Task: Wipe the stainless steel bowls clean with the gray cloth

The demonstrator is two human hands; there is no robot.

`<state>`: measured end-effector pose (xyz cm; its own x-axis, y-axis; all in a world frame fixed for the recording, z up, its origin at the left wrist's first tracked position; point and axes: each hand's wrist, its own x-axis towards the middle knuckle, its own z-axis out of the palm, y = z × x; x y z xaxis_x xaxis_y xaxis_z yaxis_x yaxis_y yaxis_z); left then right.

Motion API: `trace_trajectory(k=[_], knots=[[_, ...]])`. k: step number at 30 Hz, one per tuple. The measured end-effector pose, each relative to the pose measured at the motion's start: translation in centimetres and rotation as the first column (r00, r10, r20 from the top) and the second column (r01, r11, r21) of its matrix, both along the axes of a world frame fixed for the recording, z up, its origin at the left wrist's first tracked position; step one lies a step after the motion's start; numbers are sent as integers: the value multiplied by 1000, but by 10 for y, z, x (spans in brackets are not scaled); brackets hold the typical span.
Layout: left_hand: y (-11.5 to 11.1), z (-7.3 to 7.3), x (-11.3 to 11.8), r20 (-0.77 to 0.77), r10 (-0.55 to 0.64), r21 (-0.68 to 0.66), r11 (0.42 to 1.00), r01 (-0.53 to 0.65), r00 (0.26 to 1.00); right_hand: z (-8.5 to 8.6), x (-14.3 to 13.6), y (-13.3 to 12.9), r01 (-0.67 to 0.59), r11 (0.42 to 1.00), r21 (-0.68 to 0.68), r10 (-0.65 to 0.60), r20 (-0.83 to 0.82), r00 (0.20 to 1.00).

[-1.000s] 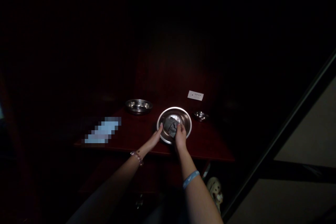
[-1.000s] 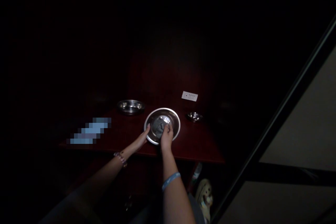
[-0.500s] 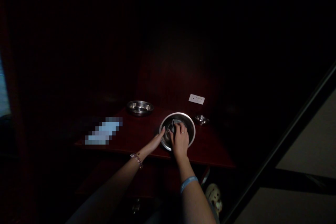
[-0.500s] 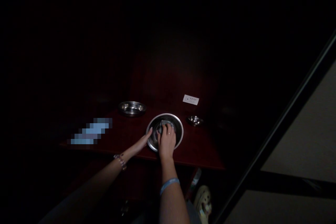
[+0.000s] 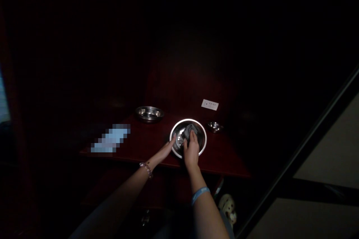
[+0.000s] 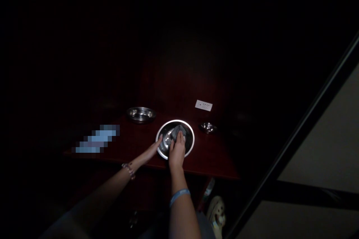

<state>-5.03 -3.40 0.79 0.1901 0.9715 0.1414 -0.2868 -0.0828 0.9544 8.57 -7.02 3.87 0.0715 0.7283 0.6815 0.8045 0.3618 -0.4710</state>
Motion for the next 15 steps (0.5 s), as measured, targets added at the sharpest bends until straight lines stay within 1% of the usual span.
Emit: trace_trajectory(k=[2, 4, 6, 9, 12, 13, 15], knots=[[1, -2, -1, -24, 25, 14, 1000, -25, 999, 0, -1, 1, 8, 1000, 9, -7, -63, 998], [2, -4, -2, -18, 35, 14, 999, -35, 999, 0, -3, 1, -14, 999, 38, 17, -85, 996], [3, -4, -2, 1, 20, 5, 1000, -20, 1000, 1, -5, 1, -60, 995, 76, 66, -85, 994], [5, -4, -1, 36, 27, 0, 1000, -27, 999, 3, -7, -1, -168, 981, 101, 176, -73, 982], [6, -3, 0, 79, 38, 8, 999, -39, 996, 5, -8, -3, -265, 963, 52, 267, -43, 963], [7, -3, 0, 90, 36, 8, 999, -37, 995, 7, -8, -5, -277, 961, 18, 277, -30, 960], [6, 0, 1, 100, 40, -2, 999, -40, 994, 11, -7, -9, -253, 966, -53, 254, 17, 967]])
